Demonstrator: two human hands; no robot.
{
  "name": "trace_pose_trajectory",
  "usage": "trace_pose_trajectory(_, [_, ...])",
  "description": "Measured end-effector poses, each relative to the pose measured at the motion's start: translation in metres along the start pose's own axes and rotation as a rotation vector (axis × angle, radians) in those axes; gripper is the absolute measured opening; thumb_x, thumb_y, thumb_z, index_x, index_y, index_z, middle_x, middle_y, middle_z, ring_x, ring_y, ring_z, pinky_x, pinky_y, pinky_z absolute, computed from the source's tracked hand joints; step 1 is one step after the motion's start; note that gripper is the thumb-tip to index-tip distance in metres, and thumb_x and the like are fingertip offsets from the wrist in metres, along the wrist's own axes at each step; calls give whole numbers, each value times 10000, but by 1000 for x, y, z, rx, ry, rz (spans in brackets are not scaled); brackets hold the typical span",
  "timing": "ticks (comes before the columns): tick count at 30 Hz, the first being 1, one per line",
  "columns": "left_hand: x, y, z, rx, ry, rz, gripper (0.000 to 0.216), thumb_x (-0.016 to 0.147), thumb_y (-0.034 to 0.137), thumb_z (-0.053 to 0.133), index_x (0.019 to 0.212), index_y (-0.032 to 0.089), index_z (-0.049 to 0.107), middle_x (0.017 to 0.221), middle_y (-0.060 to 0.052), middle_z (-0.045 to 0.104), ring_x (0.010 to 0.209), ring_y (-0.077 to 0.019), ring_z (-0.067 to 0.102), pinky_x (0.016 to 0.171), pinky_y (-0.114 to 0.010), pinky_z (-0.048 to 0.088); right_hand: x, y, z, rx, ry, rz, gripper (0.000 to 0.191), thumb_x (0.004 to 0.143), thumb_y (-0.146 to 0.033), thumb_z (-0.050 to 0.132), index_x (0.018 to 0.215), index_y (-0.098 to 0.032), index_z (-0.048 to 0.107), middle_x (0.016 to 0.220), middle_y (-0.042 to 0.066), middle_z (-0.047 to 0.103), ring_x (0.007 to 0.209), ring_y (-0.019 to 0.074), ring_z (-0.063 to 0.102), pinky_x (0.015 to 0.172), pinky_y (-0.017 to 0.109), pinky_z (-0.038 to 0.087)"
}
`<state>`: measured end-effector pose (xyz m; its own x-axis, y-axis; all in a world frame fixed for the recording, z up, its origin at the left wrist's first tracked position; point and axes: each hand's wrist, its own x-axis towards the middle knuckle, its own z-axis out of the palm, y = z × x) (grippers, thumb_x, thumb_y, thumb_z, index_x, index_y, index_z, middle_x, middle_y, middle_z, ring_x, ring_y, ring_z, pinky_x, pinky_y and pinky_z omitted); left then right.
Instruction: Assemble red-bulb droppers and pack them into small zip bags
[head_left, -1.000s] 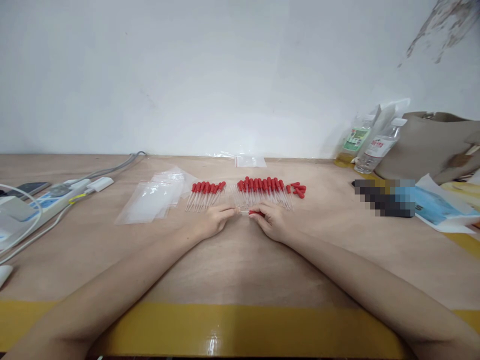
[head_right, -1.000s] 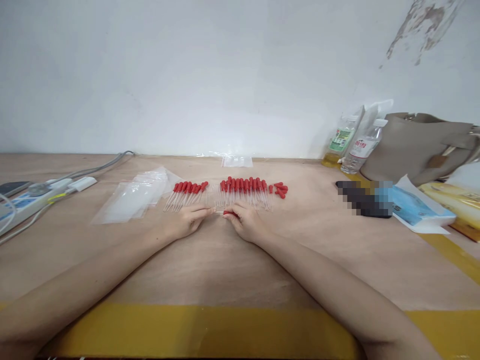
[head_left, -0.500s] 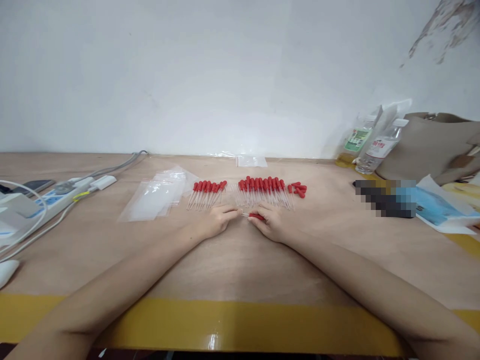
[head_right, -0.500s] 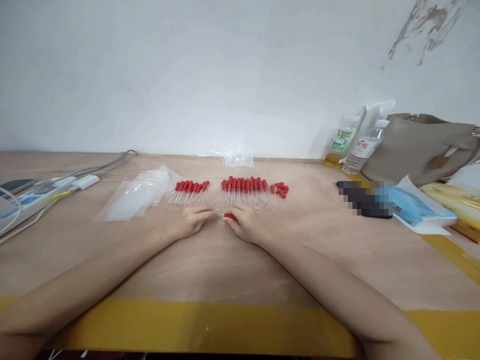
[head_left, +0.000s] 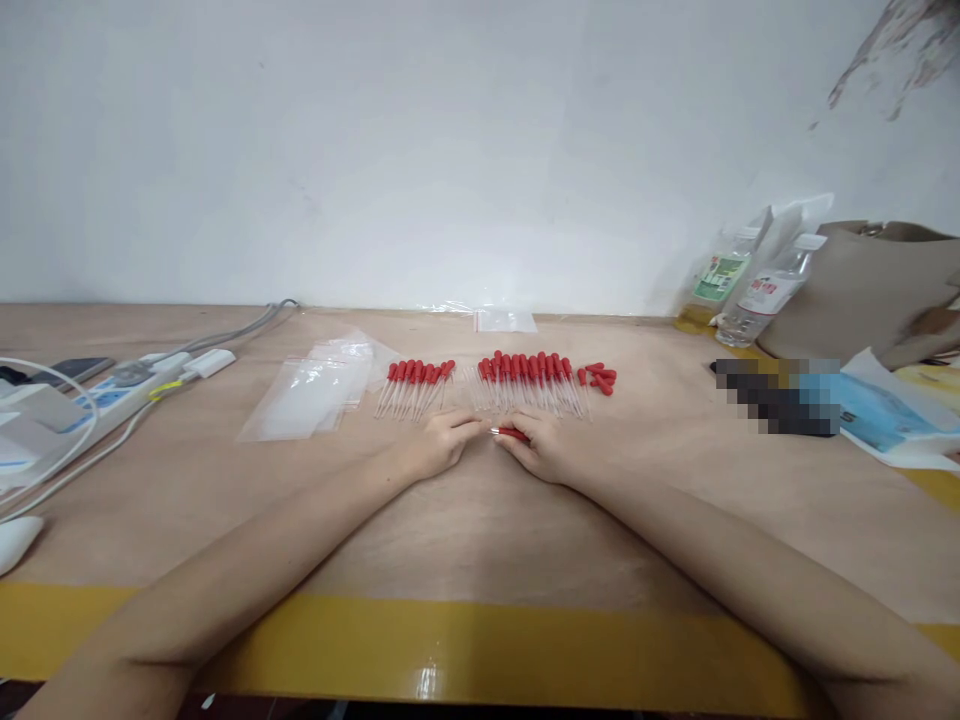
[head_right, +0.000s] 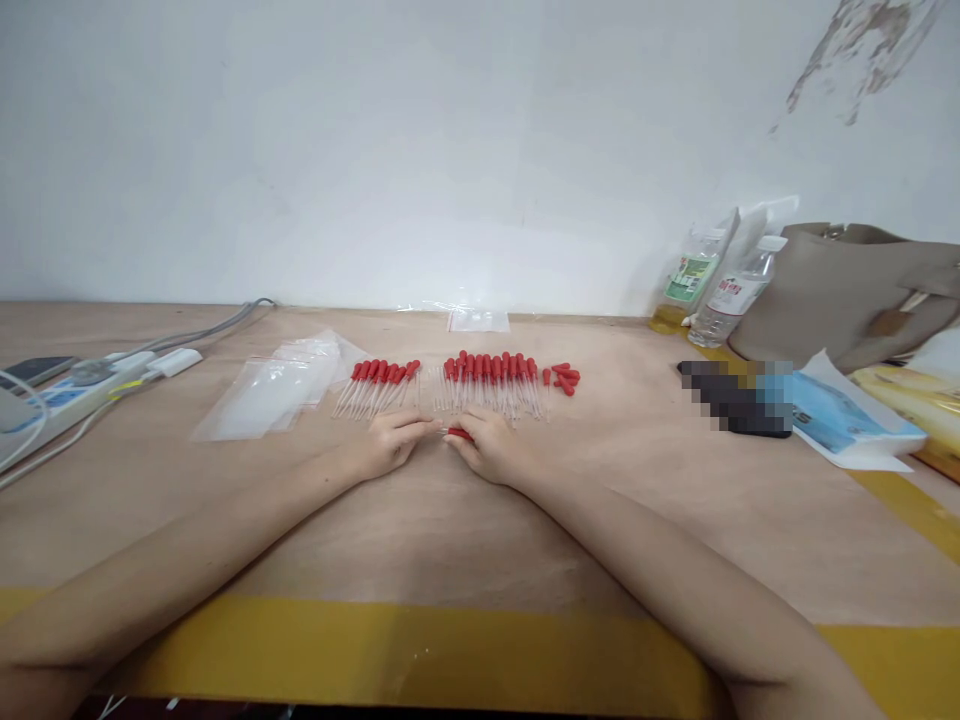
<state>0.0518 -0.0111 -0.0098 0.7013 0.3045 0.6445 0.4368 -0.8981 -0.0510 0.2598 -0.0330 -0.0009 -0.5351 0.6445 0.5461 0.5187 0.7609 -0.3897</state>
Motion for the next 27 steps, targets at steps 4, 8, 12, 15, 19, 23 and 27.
trace_pose_trajectory(4, [1, 1, 0, 16, -12, -12, 276, 851, 109, 386, 1023, 168, 594, 870, -61, 642, 762, -133, 601, 671, -243, 493, 1, 1, 1, 15, -7, 2, 149, 828, -240, 480, 887, -167, 596, 830, 62, 614, 763, 156, 556, 692, 282, 447])
trace_pose_trajectory(8, [5, 2, -6, 23, 0, -1, 257, 860, 134, 394, 1011, 160, 600, 851, -56, 646, 722, -124, 599, 636, -224, 486, 5, -2, -2, 16, 2, 11, 168, 835, -267, 474, 888, -174, 603, 821, 55, 617, 773, 159, 557, 709, 292, 443])
trace_pose_trajectory(12, [10, -8, -23, 94, 14, -163, 242, 854, 174, 405, 967, 135, 616, 899, -79, 632, 775, -142, 593, 672, -233, 472, 7, 9, -11, -45, 189, 41, 332, 795, -338, 530, 1090, -186, 537, 964, 87, 589, 903, 204, 533, 795, 356, 426])
trace_pose_trajectory(15, [15, -24, -37, 226, -6, -474, 239, 837, 225, 420, 886, 134, 634, 834, -84, 626, 729, -166, 584, 666, -262, 454, 2, 35, -24, -139, 405, 185, 333, 778, -338, 530, 1069, -177, 549, 917, 95, 592, 868, 218, 532, 756, 361, 430])
trace_pose_trajectory(19, [26, -45, -44, 362, -198, -816, 246, 809, 291, 435, 860, 134, 618, 703, -85, 620, 660, -209, 584, 599, -282, 423, -9, 67, -43, -299, 457, 417, 199, 732, -312, 530, 816, -159, 626, 778, 70, 610, 757, 198, 541, 712, 333, 406])
trace_pose_trajectory(23, [38, -54, -40, 400, -344, -906, 245, 802, 306, 438, 904, 134, 581, 742, -106, 631, 704, -240, 594, 581, -289, 406, -16, 76, -58, -439, 360, 658, 176, 702, -321, 517, 686, -193, 636, 686, 35, 611, 683, 188, 533, 678, 329, 357])
trace_pose_trajectory(27, [44, -49, -33, 439, -423, -969, 281, 799, 345, 437, 895, 124, 582, 805, -135, 624, 740, -253, 586, 607, -311, 411, -17, 77, -66, -439, 342, 818, 196, 709, -346, 494, 662, -215, 632, 615, 14, 601, 654, 186, 530, 695, 346, 326])
